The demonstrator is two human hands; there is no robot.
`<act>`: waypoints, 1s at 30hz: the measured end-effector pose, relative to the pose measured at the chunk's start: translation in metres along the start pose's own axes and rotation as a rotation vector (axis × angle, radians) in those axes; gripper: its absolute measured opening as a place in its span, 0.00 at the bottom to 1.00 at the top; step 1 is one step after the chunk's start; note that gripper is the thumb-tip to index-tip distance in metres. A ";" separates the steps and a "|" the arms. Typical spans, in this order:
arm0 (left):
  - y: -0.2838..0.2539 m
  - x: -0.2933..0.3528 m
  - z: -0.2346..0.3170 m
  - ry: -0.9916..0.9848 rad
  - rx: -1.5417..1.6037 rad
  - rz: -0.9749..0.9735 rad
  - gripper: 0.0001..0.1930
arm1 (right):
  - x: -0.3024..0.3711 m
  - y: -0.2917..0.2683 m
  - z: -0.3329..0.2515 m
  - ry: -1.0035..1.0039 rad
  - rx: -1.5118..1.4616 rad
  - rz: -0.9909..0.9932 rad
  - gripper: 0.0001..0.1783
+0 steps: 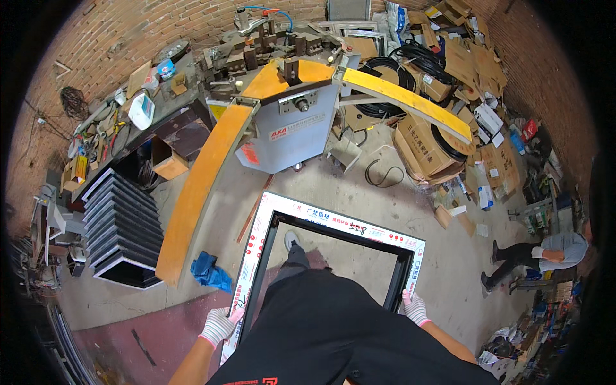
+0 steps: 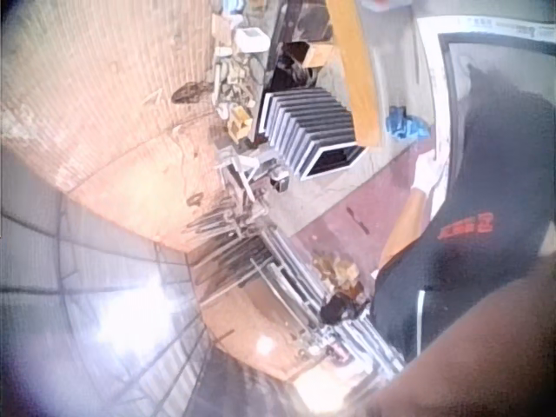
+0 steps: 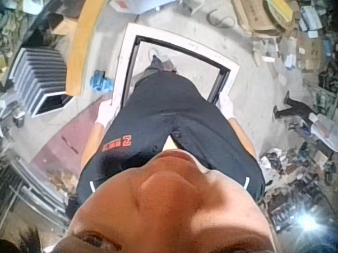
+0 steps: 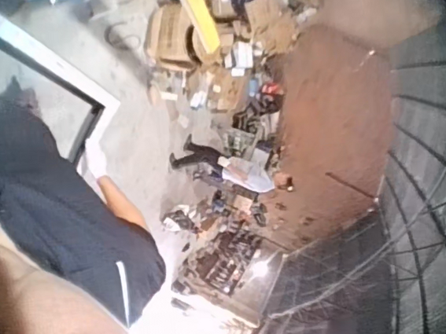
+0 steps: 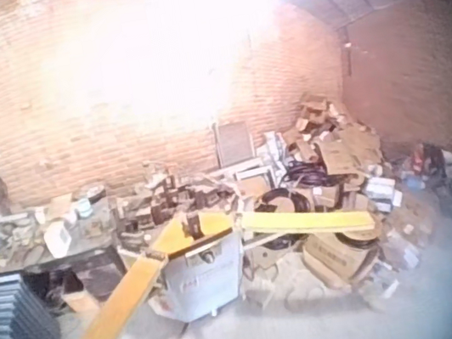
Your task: The person assembles a rectangular window frame by joining four aluminum profiles on a workbench. They then carry the frame to a corner-cutting machine, position each corner, and operate the machine to cut the corners. The person repeats this for all four corners and inspects the finished frame.
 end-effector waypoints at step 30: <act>-0.266 -0.372 0.453 -0.073 0.148 0.151 0.21 | -0.477 -0.182 -0.400 -0.089 -0.527 -0.101 0.24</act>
Point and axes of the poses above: each hand's wrist, its own x-axis away from the middle knuckle, its own y-axis out of the palm, z = x × y, the point moved 4 cm from there along -x, towards the middle knuckle, and after that the axes turned 8 degrees about -x, right-handed, at the moved point
